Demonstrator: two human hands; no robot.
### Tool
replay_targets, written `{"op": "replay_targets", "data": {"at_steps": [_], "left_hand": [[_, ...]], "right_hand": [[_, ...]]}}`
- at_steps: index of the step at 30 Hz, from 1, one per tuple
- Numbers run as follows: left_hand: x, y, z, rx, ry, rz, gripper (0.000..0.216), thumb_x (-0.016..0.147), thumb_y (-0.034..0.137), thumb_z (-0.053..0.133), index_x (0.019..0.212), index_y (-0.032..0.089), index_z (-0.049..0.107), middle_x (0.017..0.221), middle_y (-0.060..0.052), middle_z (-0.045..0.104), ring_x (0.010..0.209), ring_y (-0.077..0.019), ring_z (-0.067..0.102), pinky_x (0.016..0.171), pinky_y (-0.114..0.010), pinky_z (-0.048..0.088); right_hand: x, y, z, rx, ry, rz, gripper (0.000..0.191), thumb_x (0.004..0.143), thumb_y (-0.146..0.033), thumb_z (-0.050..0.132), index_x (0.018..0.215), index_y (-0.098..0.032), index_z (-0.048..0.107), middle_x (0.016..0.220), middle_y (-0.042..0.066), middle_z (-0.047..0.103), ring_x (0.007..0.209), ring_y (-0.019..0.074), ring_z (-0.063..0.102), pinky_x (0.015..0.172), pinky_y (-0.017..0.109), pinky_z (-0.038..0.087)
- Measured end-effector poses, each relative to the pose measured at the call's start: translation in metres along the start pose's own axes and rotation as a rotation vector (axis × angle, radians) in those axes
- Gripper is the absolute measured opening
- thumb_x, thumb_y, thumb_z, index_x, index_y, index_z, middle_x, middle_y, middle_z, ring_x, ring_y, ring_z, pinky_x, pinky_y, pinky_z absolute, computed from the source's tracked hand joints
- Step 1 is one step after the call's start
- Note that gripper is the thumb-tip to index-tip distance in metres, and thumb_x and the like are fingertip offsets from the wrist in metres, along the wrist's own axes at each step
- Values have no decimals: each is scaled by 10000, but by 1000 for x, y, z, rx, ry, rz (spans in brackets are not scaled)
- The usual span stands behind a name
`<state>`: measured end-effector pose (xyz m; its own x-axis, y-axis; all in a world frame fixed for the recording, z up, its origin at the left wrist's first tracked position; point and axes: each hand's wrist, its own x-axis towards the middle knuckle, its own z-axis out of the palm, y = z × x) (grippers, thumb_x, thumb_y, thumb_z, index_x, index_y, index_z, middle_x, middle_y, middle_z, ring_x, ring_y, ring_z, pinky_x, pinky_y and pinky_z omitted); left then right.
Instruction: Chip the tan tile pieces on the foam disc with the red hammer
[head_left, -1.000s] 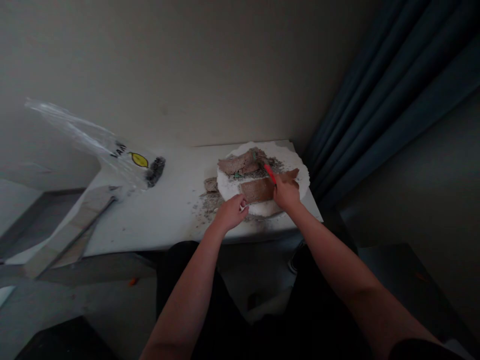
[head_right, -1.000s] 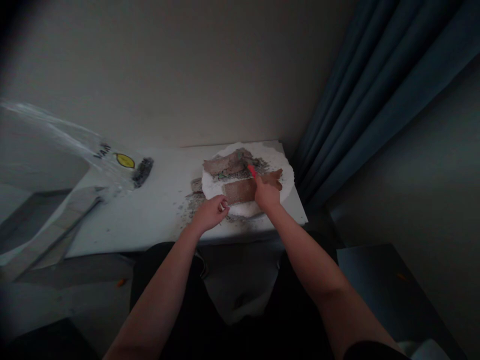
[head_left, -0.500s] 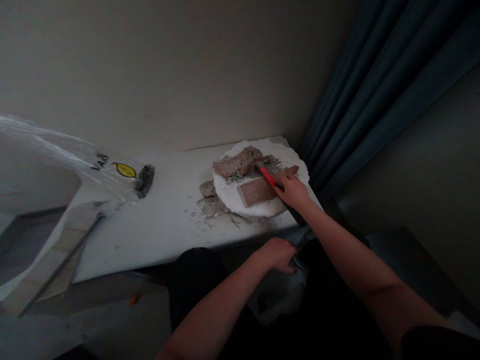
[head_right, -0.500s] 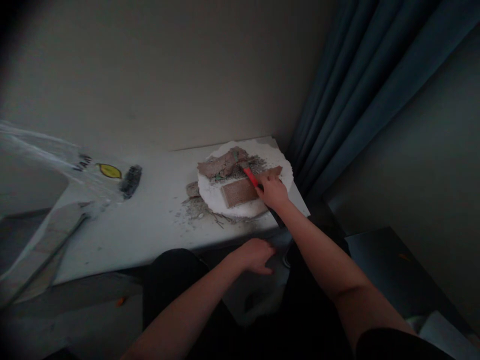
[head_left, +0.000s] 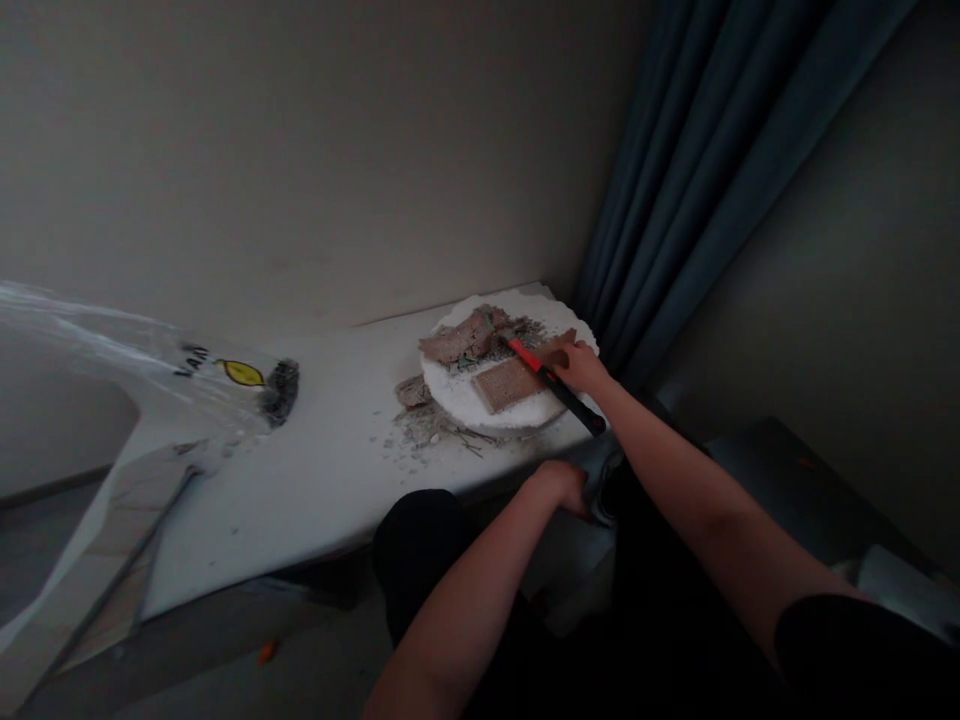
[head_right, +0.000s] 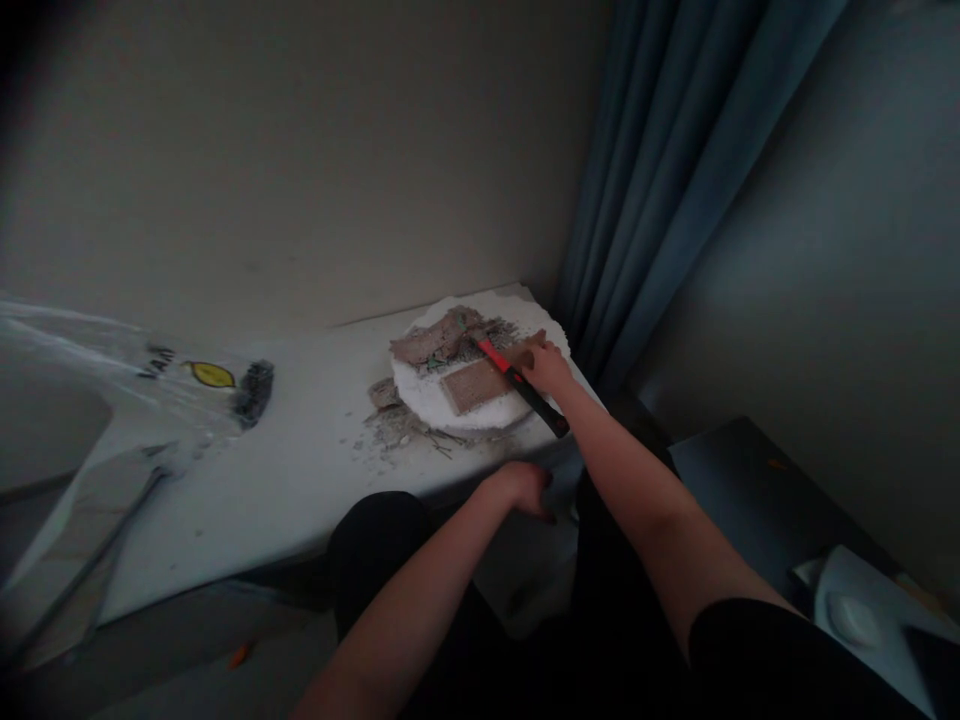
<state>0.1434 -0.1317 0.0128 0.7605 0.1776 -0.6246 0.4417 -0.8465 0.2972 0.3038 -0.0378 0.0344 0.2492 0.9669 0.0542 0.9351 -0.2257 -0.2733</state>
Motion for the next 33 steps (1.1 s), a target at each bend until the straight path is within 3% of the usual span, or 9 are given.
{"op": "replay_targets", "data": {"at_steps": [6,10,13,16,19,24,29,33], "left_hand": [[1,3,1,-20,-37,68,813,686,689,682,1304,164,629,1290,-167,668,1134,-343,656,901,-405,552],[-1,-1,2,-12,-30,80,817,695,698,673,1279,128,646,1290,-181,665,1130,-343,655,931,-414,538],[-4,-6,4,-17,1,80,829,702,689,670,1304,120,624,1332,-184,638,1150,-335,645,939,-399,531],[-10,-12,4,-10,21,61,821,695,692,669,1300,138,625,1332,-172,642,1158,-324,643,939,-384,527],[-20,-18,2,-8,74,16,774,687,710,661,1232,161,665,1255,-158,687,1125,-326,660,914,-392,537],[-28,-18,1,-34,86,-55,831,657,724,673,1253,145,650,1212,-177,699,1109,-368,665,893,-444,553],[-14,-17,11,-71,-19,-28,870,654,726,672,1329,181,600,1257,-169,681,1131,-361,659,889,-435,559],[-2,-25,19,-90,-57,-33,884,642,707,691,1337,170,591,1247,-178,682,1112,-372,663,889,-455,558]], "right_hand": [[-24,-22,9,1,120,37,491,968,-340,431,1396,-122,533,1358,221,502,1222,323,512,1030,456,419],[-41,-36,15,-38,145,9,511,963,-413,469,1389,-142,552,1458,222,416,1344,354,400,1073,502,370],[-44,-46,13,-90,50,-85,652,922,-472,560,1482,-153,460,1468,240,411,1353,386,390,1064,523,358],[-33,-47,5,-126,-68,-207,908,842,-486,684,1588,-177,270,1465,248,441,1335,397,428,1065,535,343],[-11,-34,-4,-176,-215,-378,1169,740,-536,777,1625,-201,91,1562,252,343,1419,427,331,1101,573,285],[25,-10,-8,-181,-325,-505,1207,731,-689,710,1624,-162,91,1648,215,194,1500,415,165,1165,553,192],[41,-14,-8,-191,-310,-592,1237,697,-688,740,1624,-218,71,1564,252,358,1383,441,384,1109,655,180],[36,-18,-10,-235,-264,-591,1199,711,-687,731,1624,-235,99,1496,271,424,1300,469,459,1069,701,174]]}}
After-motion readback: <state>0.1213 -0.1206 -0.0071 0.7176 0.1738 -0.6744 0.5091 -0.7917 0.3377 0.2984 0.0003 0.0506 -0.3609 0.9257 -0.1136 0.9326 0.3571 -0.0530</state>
